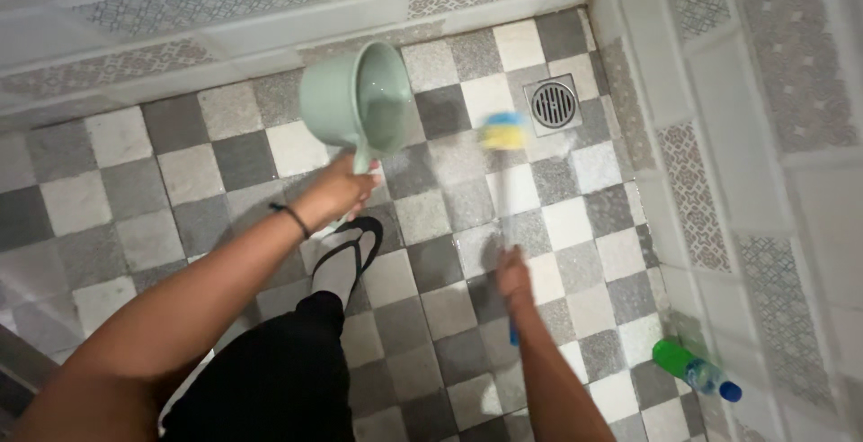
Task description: The person scrubs the bathroom floor tiles with a sponge brush, handles a cleaning liquid bottle, scoops water from a bucket using a water dipper, and scrubs the floor tiles with the sponge brush while holding the dipper.
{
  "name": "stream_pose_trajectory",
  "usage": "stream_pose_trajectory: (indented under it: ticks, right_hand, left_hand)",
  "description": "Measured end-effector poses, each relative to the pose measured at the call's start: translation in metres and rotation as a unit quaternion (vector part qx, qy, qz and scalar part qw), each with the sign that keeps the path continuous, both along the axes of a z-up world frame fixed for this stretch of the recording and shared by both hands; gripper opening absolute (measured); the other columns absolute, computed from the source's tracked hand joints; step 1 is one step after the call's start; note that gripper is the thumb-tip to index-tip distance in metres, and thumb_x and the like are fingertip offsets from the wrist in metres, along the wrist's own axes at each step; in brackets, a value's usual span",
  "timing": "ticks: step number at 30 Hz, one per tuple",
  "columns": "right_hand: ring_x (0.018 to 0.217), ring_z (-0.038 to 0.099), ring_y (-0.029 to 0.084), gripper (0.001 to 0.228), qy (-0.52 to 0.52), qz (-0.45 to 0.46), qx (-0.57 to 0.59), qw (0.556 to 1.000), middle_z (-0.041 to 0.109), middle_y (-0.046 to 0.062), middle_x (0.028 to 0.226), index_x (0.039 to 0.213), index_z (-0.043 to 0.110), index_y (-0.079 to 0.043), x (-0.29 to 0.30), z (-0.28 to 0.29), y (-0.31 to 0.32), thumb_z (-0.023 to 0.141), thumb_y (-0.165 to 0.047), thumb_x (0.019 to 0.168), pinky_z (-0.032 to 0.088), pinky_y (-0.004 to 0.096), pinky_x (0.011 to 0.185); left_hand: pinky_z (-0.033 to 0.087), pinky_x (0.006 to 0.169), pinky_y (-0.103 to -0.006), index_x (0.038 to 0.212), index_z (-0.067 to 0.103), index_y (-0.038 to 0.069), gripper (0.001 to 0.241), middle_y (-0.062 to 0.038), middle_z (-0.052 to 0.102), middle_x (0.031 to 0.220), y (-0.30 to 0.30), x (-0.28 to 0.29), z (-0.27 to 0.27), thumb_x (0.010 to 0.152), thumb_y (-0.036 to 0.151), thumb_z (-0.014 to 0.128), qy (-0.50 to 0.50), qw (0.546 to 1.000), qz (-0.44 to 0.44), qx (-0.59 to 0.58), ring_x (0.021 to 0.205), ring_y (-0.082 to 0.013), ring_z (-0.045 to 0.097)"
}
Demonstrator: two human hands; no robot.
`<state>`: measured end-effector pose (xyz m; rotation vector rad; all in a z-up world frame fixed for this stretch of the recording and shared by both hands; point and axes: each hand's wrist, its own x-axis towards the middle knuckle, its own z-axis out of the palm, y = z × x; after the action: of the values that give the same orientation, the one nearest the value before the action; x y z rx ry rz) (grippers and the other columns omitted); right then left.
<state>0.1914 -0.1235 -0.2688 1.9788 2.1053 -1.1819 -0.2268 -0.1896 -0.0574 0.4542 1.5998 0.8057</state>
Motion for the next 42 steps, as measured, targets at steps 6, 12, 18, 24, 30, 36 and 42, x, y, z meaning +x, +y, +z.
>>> stream_pose_trajectory:
  ticks: [6,12,18,24,30,36,42]
  right_hand:
    - [0.104,0.068,0.042,0.048,-0.124,0.329,-0.053,0.935,0.069,0.019,0.124,0.148,0.044,-0.028,-0.043,0.052,-0.066,0.041,-0.044,0.103,0.055,0.055,0.089]
    - [0.097,0.072,0.041,0.054,-0.153,0.071,-0.073,0.983,0.075,0.024,0.108,0.159,0.032,-0.033,-0.009,0.056,-0.003,0.030,-0.042,0.106,0.056,0.052,0.090]
    - [0.111,0.064,0.044,0.056,-0.051,0.111,-0.045,0.991,0.068,0.028,0.120,0.153,0.038,-0.017,-0.036,0.045,-0.042,0.041,-0.045,0.105,0.048,0.053,0.099]
    - [0.112,0.065,0.043,0.062,-0.160,0.025,-0.076,0.984,0.068,0.027,0.118,0.150,0.037,-0.011,0.008,0.024,0.034,0.039,-0.053,0.104,0.048,0.052,0.099]
    - [0.115,0.068,0.042,0.057,0.113,-0.089,-0.063,0.988,0.072,0.028,0.121,0.140,0.054,0.001,0.005,-0.038,0.035,0.034,-0.044,0.111,0.053,0.048,0.103]
    - [0.115,0.065,0.039,0.050,-0.149,0.340,-0.117,0.921,0.067,0.019,0.126,0.140,0.054,-0.018,-0.050,-0.044,0.016,0.044,-0.047,0.099,0.049,0.051,0.100]
    - [0.111,0.061,0.048,0.050,-0.070,-0.082,0.090,0.990,0.065,0.034,0.118,0.130,0.057,0.001,-0.045,-0.028,0.166,0.046,-0.040,0.104,0.049,0.054,0.095]
  left_hand:
    - [0.043,0.042,-0.0313,0.127,0.051,0.002,0.038,-0.005,0.057,0.073,0.028,0.004,-0.023,0.093,0.015,0.064,0.050,0.998,-0.017,0.036,0.050,-0.0143,0.051]
    - [0.042,0.042,-0.0343,0.126,0.050,0.004,0.037,-0.005,0.055,0.075,0.038,-0.001,-0.011,0.093,0.016,0.061,0.065,0.997,-0.034,0.021,0.051,-0.0161,0.050]
    - [0.039,0.043,-0.0261,0.130,0.049,0.006,0.036,0.001,0.047,0.071,0.028,-0.008,0.014,0.096,0.012,0.058,-0.159,0.986,0.012,0.048,0.053,-0.0089,0.046]
    - [0.037,0.041,-0.0217,0.130,0.052,0.008,0.036,0.005,0.043,0.069,-0.010,-0.013,0.024,0.098,0.021,0.060,-0.300,0.949,0.082,0.058,0.053,-0.0051,0.044]
    - [0.037,0.039,-0.0226,0.133,0.054,0.010,0.040,0.005,0.043,0.069,-0.054,-0.025,0.022,0.096,0.022,0.062,-0.276,0.955,0.097,0.042,0.051,-0.0061,0.045]
    - [0.039,0.043,-0.0239,0.137,0.052,0.008,0.043,0.003,0.044,0.070,-0.074,-0.035,0.024,0.097,0.022,0.058,-0.239,0.961,0.129,0.047,0.054,-0.0072,0.045]
    - [0.037,0.042,-0.0263,0.136,0.051,0.009,0.043,0.002,0.044,0.068,-0.082,-0.043,0.030,0.096,0.019,0.059,-0.202,0.971,0.119,0.037,0.053,-0.0085,0.043]
